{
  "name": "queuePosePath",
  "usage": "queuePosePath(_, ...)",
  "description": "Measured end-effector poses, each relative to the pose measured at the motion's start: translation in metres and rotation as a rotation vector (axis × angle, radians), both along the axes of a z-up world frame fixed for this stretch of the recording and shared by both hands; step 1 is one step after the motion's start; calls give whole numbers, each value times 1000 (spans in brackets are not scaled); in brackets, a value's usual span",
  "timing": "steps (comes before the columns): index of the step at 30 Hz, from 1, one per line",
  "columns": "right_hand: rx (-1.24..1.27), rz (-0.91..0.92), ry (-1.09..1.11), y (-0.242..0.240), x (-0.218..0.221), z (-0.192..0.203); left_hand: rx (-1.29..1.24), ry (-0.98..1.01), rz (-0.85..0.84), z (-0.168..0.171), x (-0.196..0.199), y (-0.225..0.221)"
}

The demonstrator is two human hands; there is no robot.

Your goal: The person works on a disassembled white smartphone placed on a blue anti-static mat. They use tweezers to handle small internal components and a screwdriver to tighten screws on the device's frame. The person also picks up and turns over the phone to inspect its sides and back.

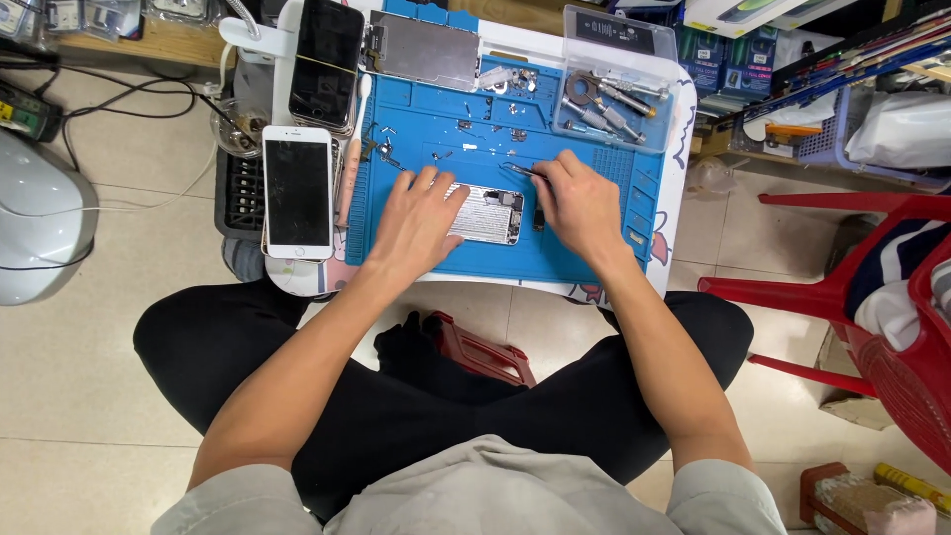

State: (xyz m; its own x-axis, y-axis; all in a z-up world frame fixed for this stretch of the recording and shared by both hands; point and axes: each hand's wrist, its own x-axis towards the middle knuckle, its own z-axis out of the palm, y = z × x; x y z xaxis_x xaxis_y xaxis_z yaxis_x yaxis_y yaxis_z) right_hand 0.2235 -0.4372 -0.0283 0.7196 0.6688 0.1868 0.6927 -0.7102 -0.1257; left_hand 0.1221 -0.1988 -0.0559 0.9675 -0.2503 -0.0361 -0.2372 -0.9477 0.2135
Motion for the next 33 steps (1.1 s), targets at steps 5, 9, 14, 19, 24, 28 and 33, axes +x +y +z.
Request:
queuePosePath(5, -39, 4, -113, 4, -1, -11, -21, -16, -7, -6, 2, -1)
queuePosePath(9, -56, 4, -147, 2, -1, -17, -50, -18, 3, -4, 1, -1)
queuePosePath(14, -25, 32, -211, 1, 1, -13, -129, -38, 11, -13, 4, 1)
queuePosePath(19, 41, 59, -281, 3, -2, -2, -268, -122, 75, -5, 8, 1)
queuePosePath(24, 548, 20, 272, 6, -13, 12, -1112, -5, 292, 12, 17, -7)
queuePosePath(28, 657, 21, 446, 5, -13, -1, -1246, 21, 343, 11, 17, -14)
queuePosePath(33, 760, 10, 615, 6, -14, -1, -1362, -2, 401, -1, 18, -20)
